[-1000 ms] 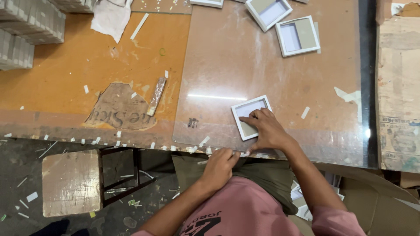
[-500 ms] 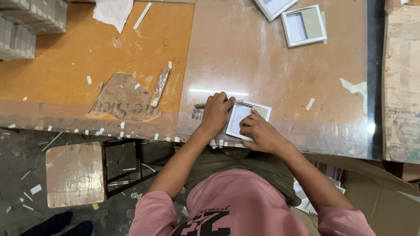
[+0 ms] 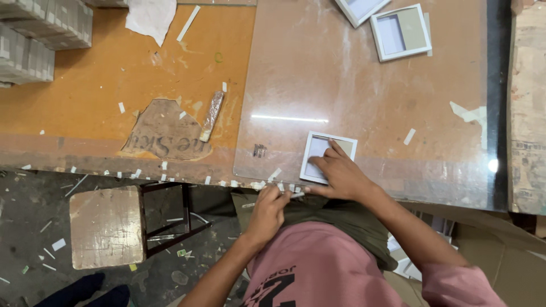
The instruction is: The person assembles small square frames by hand on a workbench. They pick up frame parts, align them, and press them together, then place the completed frames aside. The process is repeated for multiple frames.
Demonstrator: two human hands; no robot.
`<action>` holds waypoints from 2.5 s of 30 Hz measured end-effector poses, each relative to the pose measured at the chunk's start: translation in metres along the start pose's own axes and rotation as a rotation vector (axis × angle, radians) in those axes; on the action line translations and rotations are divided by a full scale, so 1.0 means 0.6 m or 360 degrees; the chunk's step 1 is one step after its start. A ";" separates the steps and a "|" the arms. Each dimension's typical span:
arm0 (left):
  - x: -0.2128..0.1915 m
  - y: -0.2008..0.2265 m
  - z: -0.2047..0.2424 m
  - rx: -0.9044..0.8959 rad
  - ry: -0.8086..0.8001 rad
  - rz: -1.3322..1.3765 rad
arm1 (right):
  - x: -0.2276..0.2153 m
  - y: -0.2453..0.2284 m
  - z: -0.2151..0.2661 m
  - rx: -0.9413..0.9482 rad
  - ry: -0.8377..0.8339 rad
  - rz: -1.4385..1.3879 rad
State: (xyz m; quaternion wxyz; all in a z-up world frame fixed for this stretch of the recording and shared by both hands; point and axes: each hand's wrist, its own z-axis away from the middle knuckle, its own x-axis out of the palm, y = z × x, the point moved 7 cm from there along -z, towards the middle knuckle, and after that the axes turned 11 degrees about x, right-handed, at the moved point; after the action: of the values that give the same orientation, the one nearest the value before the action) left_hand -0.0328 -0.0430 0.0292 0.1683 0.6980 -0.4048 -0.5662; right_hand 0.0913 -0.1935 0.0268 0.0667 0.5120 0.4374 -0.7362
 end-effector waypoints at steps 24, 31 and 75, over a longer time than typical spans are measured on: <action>0.056 -0.077 -0.261 0.0404 0.0013 -0.0380 | 0.018 0.009 0.054 0.0097 -0.0059 0.0438; 0.117 -0.087 -0.294 0.0661 -0.0130 -0.0341 | 0.025 0.028 0.056 -0.0153 -0.0169 0.0187; 0.043 -0.049 -0.139 0.0310 -0.0068 -0.0334 | -0.014 0.055 0.067 0.0200 -0.0001 0.0182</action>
State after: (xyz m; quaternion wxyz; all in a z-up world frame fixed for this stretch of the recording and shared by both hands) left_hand 0.0563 -0.0631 0.0169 0.0309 0.7373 -0.3862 -0.5534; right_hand 0.0853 -0.2448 0.0181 0.0765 0.5391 0.3605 -0.7574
